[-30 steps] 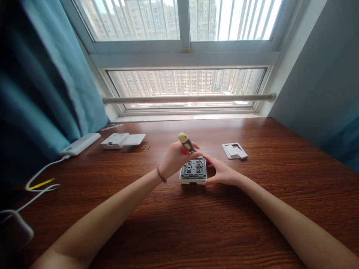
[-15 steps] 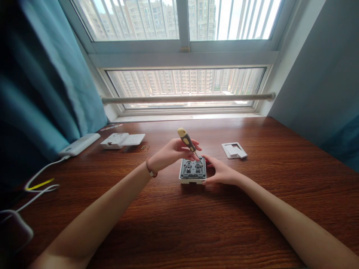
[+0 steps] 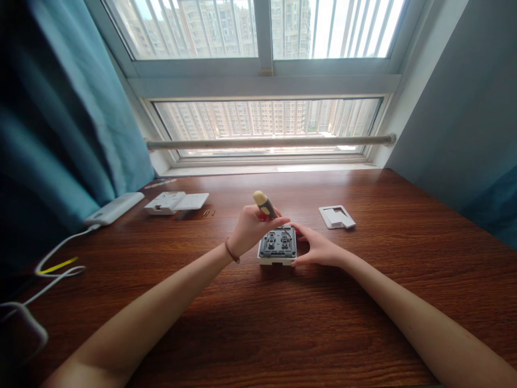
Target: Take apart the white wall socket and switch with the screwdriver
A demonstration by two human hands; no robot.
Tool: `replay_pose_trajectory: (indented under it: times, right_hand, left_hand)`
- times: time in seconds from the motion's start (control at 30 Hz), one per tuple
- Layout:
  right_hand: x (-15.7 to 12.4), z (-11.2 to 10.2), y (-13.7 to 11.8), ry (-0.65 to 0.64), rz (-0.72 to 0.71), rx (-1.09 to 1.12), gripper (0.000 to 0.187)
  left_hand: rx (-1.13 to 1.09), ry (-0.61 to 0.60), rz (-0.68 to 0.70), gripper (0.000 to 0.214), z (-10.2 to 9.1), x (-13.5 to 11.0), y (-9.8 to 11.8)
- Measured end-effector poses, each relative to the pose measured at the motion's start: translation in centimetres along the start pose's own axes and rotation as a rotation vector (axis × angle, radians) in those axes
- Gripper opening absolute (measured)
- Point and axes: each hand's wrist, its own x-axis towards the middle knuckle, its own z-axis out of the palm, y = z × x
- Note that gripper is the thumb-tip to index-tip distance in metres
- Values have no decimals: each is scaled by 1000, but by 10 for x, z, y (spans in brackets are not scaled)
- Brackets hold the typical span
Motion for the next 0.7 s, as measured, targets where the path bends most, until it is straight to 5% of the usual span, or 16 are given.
replay_pose_trajectory:
  times: [0.13,0.27,0.47,0.7]
  right_hand:
    - [-1,-1,9,13,66,34,98]
    - [2,-3,16,44,75,160,99]
    - [5,-5,1,263,-58,87,29]
    - [3,4,-9,302,-25,-48,17]
  left_hand:
    - [-127,73,-106,32,-8,6,1]
    - [-493,83,-371,32,-22,16,-2]
    - [-745,-28,-618,25,-28,-4,-33]
    - [-785,-145,-660,34,-15,-39,-63]
